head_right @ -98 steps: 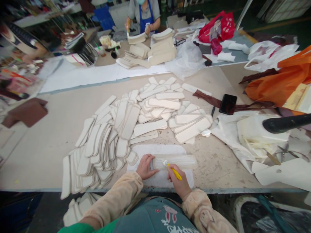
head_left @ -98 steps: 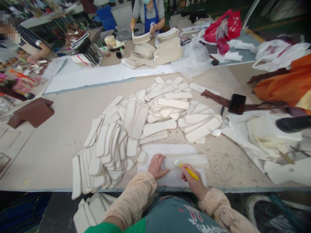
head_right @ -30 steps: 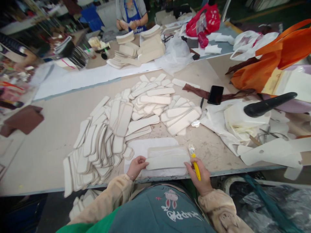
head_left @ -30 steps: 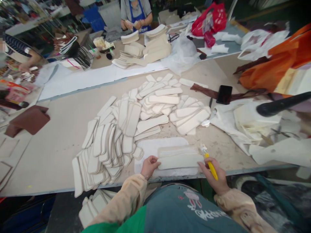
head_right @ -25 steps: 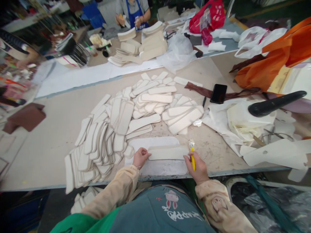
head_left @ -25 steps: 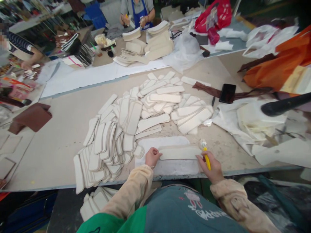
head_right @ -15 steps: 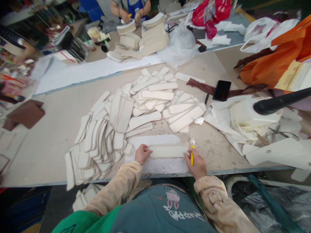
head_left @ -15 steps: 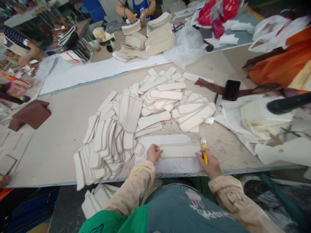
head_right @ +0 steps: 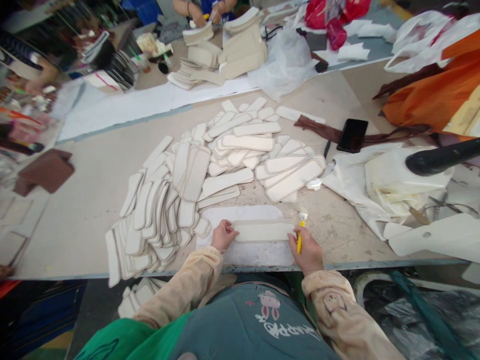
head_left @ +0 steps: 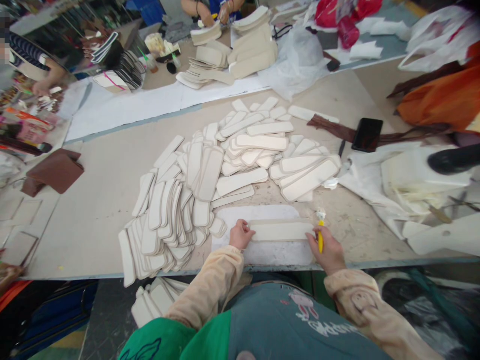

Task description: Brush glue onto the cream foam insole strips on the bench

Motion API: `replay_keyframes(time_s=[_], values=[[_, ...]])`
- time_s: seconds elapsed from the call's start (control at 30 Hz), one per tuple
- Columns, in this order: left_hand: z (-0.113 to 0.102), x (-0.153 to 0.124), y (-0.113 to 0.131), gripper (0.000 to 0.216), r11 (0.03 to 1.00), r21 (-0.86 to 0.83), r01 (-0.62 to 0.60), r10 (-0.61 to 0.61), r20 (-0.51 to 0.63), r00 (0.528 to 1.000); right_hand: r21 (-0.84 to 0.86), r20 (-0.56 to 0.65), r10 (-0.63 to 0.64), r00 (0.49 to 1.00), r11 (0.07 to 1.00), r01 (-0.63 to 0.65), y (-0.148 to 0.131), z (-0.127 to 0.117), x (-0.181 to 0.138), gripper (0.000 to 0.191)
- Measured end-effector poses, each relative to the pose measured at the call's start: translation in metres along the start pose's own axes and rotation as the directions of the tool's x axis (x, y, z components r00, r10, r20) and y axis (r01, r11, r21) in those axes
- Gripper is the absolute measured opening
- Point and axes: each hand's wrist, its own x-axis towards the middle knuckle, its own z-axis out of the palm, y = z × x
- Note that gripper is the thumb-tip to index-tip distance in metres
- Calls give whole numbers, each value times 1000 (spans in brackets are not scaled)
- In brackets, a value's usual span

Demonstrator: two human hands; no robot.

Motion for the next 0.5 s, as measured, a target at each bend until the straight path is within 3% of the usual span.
replay_keyframes(time_s=[0.5], values=[[-2, 2, 1, 29, 997, 50, -52, 52, 15, 999, -83, -19, 42, 999, 996, -43, -1, 2, 3, 24]])
